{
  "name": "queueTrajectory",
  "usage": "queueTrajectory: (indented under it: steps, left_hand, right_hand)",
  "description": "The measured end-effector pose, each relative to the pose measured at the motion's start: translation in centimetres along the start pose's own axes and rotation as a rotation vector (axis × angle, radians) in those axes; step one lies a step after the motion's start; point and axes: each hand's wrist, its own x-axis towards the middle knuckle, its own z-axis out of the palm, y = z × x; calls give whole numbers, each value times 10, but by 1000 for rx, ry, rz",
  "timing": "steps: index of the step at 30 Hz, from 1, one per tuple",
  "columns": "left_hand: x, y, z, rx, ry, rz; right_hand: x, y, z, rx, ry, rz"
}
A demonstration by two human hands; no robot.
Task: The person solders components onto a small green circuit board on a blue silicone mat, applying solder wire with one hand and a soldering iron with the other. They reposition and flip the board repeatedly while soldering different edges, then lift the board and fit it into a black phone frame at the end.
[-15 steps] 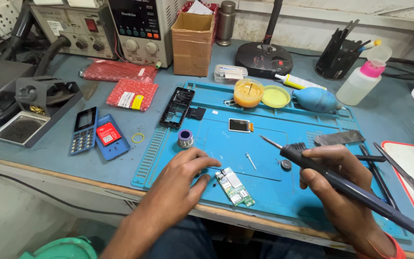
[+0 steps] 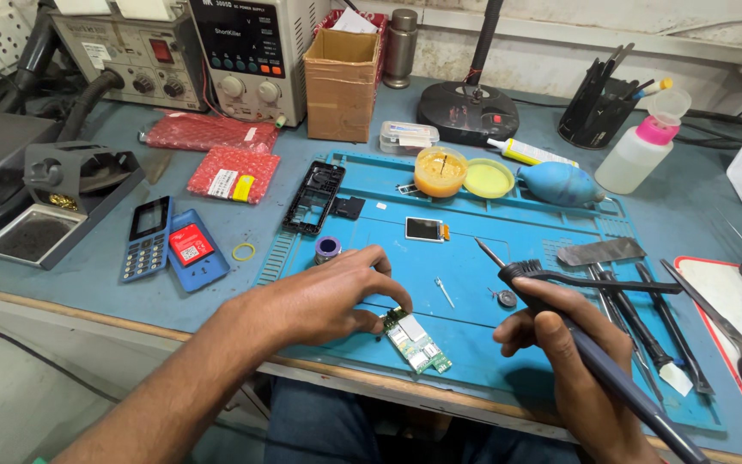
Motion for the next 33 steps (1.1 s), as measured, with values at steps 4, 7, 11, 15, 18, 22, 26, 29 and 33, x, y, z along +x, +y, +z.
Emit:
queueTrajectory:
  steps: [4,7,11,15,18,22,26,29,33]
  left_hand:
    - [5,0,-3,60,-39,16]
    - [5,0,-6,76,-68,-3]
    - [6,0,-8,97,-23,19]
    - [-2,2,-3,108,47,69]
    - [-10,6,2,48,191,158]
    - [-15,14,2,-55,386,104]
    - [-16,24,1,-89,545,112]
    - [-14,29,2,-144,606,111]
    - [-11,29,3,-141,656,116]
  right_hand:
    - [0,-1,3,-49,-4,82]
    - [-2,-1,8,-46,2,80]
    - [-6,-3,11,-86,-13,80]
    - [-7,-3,18,-48,-77,45]
    - [-4,-4,20,-225,-184,-99]
    - [3,-8,25,-215,-165,-178]
    - [18,-15,27,-199,-98,-257]
    - [28,-19,28,-241,-72,-294]
    - [39,-21,30,-291,-49,-371]
